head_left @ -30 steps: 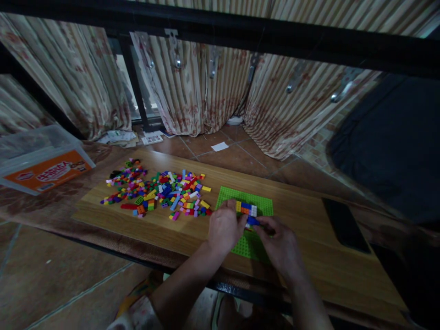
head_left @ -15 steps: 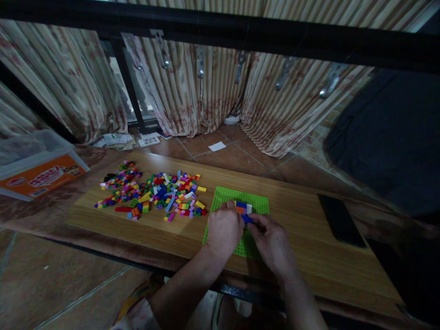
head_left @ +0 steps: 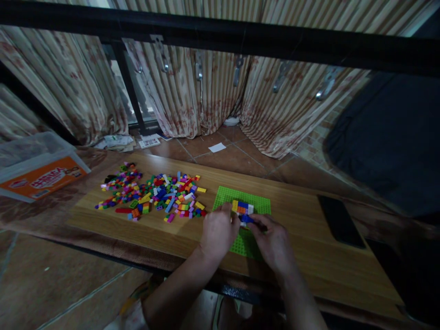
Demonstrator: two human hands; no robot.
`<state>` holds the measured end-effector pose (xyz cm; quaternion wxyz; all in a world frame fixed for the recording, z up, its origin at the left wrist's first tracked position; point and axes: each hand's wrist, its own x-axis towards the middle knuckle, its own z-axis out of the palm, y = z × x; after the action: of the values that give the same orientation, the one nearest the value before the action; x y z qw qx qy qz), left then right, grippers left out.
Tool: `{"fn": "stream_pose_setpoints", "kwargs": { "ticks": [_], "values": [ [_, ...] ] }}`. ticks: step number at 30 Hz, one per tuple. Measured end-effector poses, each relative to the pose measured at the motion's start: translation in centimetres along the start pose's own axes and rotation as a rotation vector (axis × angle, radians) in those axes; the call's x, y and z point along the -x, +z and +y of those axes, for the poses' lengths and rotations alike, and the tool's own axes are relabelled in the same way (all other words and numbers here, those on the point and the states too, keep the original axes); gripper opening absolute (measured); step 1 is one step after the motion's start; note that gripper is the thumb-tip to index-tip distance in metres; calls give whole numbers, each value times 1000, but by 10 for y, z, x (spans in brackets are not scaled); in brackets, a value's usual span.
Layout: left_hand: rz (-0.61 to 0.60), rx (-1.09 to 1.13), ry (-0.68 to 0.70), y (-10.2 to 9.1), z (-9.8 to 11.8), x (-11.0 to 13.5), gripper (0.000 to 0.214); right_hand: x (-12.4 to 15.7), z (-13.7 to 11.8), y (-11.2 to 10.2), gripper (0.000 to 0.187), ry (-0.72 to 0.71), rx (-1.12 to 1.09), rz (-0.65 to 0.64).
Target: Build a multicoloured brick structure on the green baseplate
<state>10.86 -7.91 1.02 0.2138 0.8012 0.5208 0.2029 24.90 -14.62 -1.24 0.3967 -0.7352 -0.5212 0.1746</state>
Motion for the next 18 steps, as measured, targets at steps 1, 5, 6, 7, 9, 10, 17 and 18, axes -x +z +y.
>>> {"fn": "stream_pose_setpoints", "kwargs": {
  "ticks": [1,5,6,7,9,10,17,18],
  "values": [
    [12,59,3,-2,-5,-1,23,0,0,0,26,-1,-8,4],
    [-12,289,55,-8,-24,-10,24,1,0,1,25,32,-44,19],
    [-36,324,87,-9,-28,-11,24,1,0,1,25,44,-49,23],
    [-60,344,127,-10,-30,-12,23,1,-1,1,25,53,-51,23],
    [-104,349,225,-11,-33,-12,23,1,-1,1,26,69,-44,18],
    [-123,339,272,-11,-33,-12,23,1,-1,1,26,71,-39,13],
    [-189,343,443,-10,-35,-11,25,2,0,0,26,51,-36,2],
    [-191,341,453,-9,-37,-12,25,2,0,0,26,52,-32,1]
  ]
}}
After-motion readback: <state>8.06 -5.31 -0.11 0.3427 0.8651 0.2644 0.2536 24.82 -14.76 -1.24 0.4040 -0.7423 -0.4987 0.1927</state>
